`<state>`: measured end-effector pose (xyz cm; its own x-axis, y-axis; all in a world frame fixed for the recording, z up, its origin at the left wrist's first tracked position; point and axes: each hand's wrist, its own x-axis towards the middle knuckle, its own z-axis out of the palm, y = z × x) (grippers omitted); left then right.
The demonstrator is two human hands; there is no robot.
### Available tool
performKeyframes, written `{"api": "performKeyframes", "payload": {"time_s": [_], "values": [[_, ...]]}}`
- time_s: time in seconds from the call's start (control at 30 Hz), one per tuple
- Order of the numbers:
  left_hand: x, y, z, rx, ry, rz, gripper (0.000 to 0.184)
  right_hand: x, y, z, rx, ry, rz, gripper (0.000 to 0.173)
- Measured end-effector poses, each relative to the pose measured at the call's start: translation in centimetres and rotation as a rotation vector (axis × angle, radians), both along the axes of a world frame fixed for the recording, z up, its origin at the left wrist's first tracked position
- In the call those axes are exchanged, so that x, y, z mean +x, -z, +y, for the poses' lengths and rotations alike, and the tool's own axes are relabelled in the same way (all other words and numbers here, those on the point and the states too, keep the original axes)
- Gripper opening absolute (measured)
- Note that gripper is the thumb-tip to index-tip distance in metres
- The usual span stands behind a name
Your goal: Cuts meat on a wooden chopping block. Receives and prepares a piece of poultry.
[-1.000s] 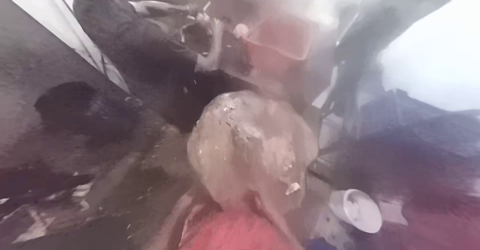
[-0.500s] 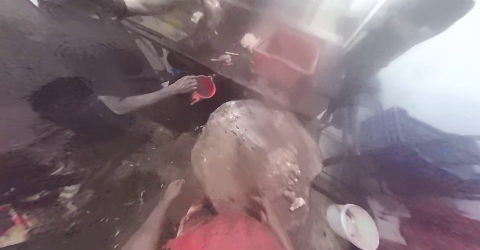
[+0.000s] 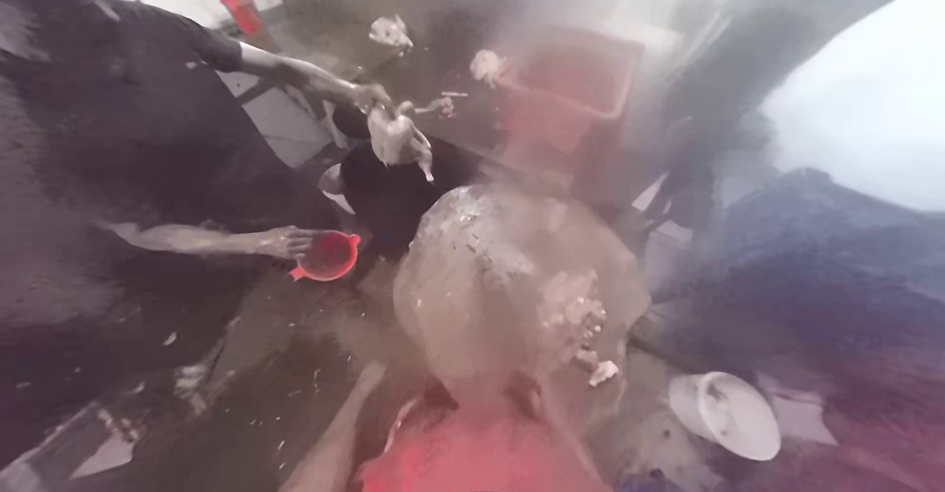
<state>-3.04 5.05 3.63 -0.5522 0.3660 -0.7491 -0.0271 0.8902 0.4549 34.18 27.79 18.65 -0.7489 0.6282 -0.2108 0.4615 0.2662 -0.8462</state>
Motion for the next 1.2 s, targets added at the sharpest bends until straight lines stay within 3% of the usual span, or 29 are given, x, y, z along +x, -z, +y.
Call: {"api": "performKeyframes", "payload": {"time_s": [0.23, 0.37, 0.53, 0.7, 0.8, 1.0, 1.1, 1.2], "values": [[1.8, -3.5, -1.0, 0.148, -0.249, -0.003, 0.038, 0.6, 0.9, 0.5, 0.028, -0.084, 0.02, 0.044], [1.8, -8.8, 0.6, 0.362, -0.573, -0.033, 0.041, 1.1, 1.2, 0.9, 0.124, -0.178, 0.011, 0.043], [-2.0, -15.3, 4.8, 0.724, -0.867, -0.094, 0.045, 0.2, -2.0, 1.0, 0.107, -0.196, -0.191, 0.046], [-6.3, -20.1, 12.0, 0.926, -1.056, -0.291, 0.063, 0.7, 1.1, 1.4, 0.155, -0.142, 0.045, 0.042], [-8.3, -20.6, 15.7, 0.997, -1.144, -0.299, 0.057, 0.0, 0.1, 0.5, 0.087, -0.055, -0.013, 0.047], [-11.3, -18.9, 19.6, 1.239, -1.32, -0.13, 0.035, -0.3, 2.5, -0.9, 0.136, 0.1, 0.107, 0.044], [-13.2, -17.7, 20.9, 1.407, -1.382, -0.107, 0.039, -0.9, 0.4, -1.1, 0.118, 0.138, 0.106, 0.046], [-13.9, -18.7, 21.2, 1.415, -1.424, -0.129, 0.042, -1.3, 0.2, -1.4, 0.107, 0.177, 0.137, 0.046]]}}
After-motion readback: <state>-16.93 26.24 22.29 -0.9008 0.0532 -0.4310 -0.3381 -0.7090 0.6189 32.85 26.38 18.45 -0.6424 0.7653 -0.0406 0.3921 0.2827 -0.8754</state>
